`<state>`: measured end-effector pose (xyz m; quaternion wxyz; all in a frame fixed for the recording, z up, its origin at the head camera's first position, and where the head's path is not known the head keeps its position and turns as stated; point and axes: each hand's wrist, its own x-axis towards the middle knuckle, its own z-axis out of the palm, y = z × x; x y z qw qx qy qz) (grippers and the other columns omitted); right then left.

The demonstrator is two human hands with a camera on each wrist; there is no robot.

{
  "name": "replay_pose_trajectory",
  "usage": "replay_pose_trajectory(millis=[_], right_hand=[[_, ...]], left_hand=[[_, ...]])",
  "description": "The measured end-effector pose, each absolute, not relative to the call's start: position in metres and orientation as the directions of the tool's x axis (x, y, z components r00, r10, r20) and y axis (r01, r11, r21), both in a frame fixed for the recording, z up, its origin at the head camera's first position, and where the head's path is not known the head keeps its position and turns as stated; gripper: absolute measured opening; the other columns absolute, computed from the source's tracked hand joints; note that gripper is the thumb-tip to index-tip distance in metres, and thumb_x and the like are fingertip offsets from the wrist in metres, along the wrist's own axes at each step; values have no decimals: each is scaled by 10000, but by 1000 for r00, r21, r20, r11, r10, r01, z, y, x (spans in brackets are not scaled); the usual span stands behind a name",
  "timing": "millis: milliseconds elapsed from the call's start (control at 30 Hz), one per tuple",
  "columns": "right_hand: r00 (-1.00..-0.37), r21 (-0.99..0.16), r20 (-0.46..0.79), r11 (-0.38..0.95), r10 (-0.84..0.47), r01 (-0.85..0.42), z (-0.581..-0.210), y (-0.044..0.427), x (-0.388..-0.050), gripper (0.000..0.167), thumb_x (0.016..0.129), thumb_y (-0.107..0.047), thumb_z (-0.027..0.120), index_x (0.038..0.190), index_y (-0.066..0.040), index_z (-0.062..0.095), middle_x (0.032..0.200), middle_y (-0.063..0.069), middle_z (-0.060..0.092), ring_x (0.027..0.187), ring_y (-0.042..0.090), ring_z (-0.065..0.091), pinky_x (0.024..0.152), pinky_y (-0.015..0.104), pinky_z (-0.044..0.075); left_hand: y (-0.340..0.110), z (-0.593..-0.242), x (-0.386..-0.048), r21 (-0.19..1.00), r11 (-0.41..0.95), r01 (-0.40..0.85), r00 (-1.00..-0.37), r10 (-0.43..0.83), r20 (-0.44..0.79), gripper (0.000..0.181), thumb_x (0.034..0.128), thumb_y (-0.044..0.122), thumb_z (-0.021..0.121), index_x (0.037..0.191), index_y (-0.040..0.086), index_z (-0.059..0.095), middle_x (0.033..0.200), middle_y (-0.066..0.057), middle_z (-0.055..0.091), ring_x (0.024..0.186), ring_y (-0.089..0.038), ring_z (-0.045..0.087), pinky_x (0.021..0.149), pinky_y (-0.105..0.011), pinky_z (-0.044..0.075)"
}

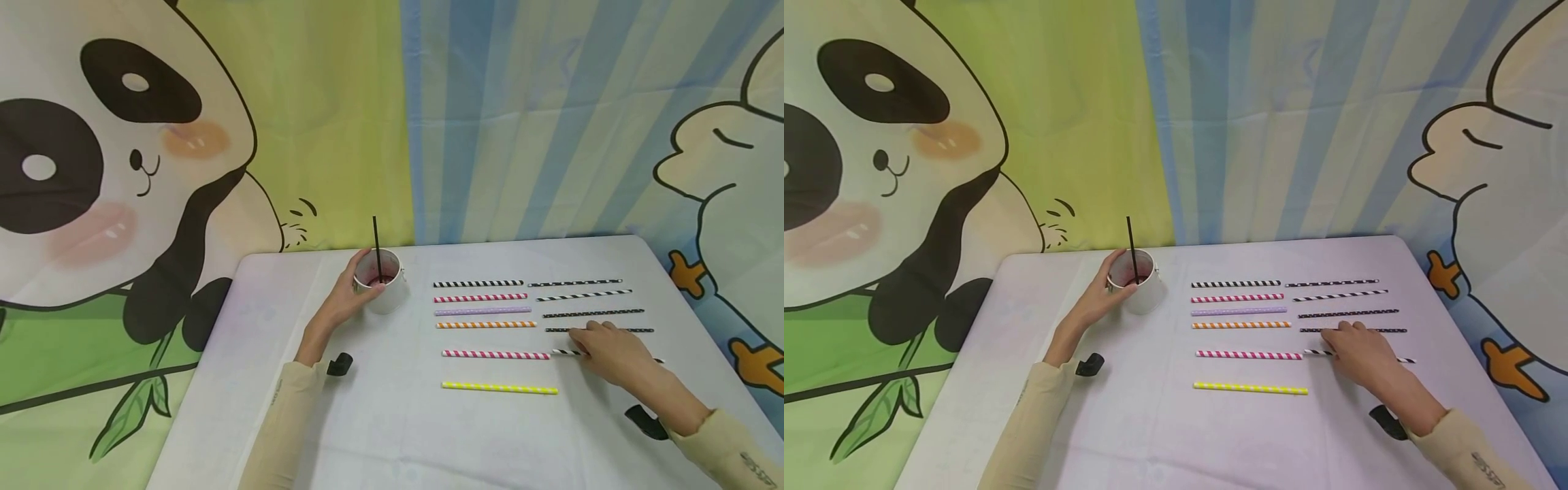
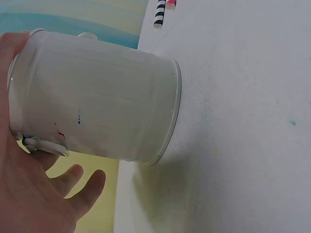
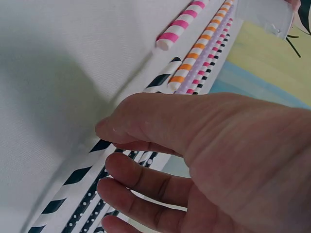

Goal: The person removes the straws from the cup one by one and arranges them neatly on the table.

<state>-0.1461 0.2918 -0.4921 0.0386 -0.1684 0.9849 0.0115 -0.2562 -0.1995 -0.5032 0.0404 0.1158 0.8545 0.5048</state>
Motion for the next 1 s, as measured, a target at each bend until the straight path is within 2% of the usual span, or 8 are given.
replay_pose_trajectory(millis=[300,533,667,1000], right_hand=[[-940,4,-110,945,-324,-327,-493,296,-145,273,806,-78,801,730,-157,551,717,11,516,656,205,440,578,381,404],[-941,6,-129,949,-312,-316,-491,296,-145,251,803,-76,805,740,-146,572,725,18,521,663,212,450,591,393,423],[-940,-1,-125,948,-317,-320,-491,297,-145,254,803,-73,803,737,-147,569,721,16,520,660,209,448,589,390,415],[-939,-22,-138,948,-316,-316,-490,297,-145,287,814,-76,790,718,-163,534,717,3,502,656,198,426,585,366,386]], left_hand=[[-199,-503,-256,872,464,156,-970,238,47,844,896,430,740,1560,437,218,1606,-61,327,1480,-295,313,1190,-604,241],[-199,-504,-256,873,465,147,-971,234,39,880,897,417,743,1594,315,215,1610,-67,321,1492,-300,298,1198,-607,225],[-199,-504,-256,872,466,151,-970,239,40,888,898,423,740,1599,294,209,1616,-74,314,1495,-311,293,1194,-620,223],[-200,-503,-255,874,460,158,-971,234,53,842,879,450,751,1542,473,233,1583,-77,359,1464,-303,338,1181,-603,256]])
